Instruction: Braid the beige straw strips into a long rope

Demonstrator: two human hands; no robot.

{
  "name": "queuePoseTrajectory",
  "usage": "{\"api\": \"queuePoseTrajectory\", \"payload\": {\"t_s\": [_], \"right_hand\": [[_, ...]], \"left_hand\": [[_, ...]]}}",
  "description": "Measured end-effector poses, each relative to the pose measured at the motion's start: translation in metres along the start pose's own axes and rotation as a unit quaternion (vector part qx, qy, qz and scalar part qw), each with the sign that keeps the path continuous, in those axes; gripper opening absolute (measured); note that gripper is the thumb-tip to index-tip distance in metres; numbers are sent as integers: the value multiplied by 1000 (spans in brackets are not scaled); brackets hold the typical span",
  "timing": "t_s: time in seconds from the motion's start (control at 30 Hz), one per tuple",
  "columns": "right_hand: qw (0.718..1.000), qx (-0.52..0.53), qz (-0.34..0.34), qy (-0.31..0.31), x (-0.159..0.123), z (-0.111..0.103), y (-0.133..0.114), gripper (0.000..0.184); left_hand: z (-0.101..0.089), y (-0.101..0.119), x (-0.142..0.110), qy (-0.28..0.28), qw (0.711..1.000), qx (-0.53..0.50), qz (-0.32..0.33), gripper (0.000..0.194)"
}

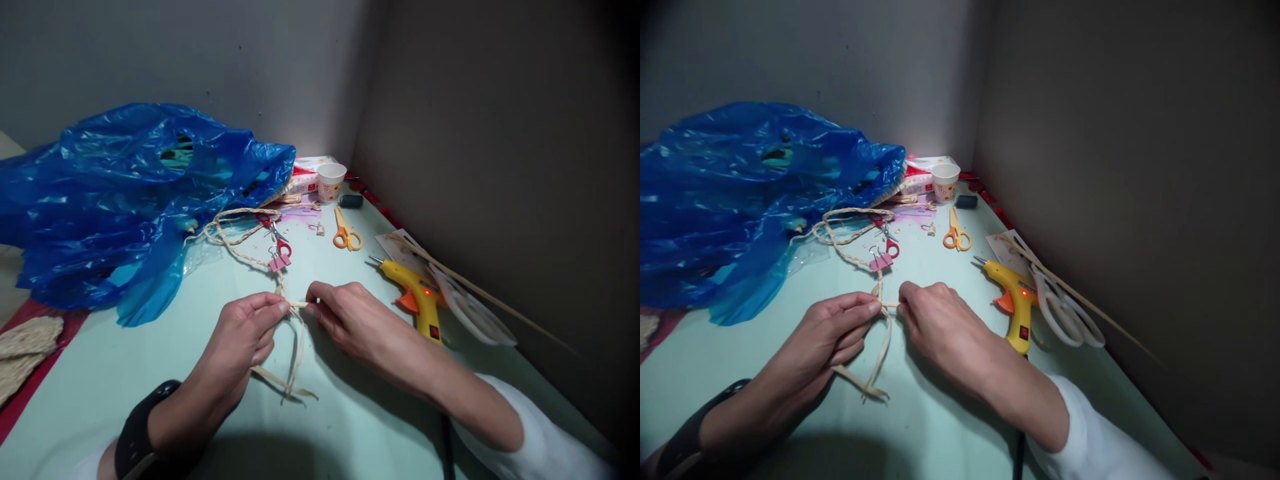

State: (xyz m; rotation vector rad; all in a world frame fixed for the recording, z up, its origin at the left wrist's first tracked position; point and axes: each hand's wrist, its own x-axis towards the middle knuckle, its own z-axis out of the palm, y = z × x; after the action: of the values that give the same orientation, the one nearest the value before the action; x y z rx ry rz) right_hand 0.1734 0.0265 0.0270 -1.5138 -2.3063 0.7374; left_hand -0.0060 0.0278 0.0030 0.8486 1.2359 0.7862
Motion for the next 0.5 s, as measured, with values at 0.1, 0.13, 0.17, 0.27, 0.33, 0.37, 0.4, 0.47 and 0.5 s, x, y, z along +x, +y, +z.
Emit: {"api": "queuePoseTrajectory", "payload": {"t_s": [0.1, 0.13, 0.17, 0.27, 0.33, 0.37, 0.4, 0.47, 0.5], "right_hand": [[998, -63, -8, -6, -2, -15, 7, 24], [996, -87, -11, 1, -4, -20, 7, 23], [993, -113, -15, 19, -6, -24, 6, 21], [979, -170, -47, 98, -17, -21, -7, 12], [973, -174, -104, 109, -25, -4, -21, 13], [969, -169, -148, 101, -28, 7, -28, 12], [968, -166, -172, 73, -30, 20, -34, 9], [964, -197, -172, 55, -31, 42, -41, 16], [962, -211, -168, 43, -30, 48, -43, 13]], "left_hand": [[0, 2, -1, 7, 1000, -8, -9, 21], [0, 3, -1, 9, 1000, -9, -10, 21], [0, 3, -1, 10, 1000, -10, -11, 22], [1, 3, 0, 5, 1000, -13, -9, 24], [1, 1, 0, 1, 1000, -18, -10, 24], [0, 0, 1, 2, 1000, -21, -12, 25], [0, 0, 1, 4, 1000, -24, -16, 25], [-2, -2, 2, 9, 999, -32, -23, 25], [-3, -2, 3, 8, 999, -35, -26, 25]]}}
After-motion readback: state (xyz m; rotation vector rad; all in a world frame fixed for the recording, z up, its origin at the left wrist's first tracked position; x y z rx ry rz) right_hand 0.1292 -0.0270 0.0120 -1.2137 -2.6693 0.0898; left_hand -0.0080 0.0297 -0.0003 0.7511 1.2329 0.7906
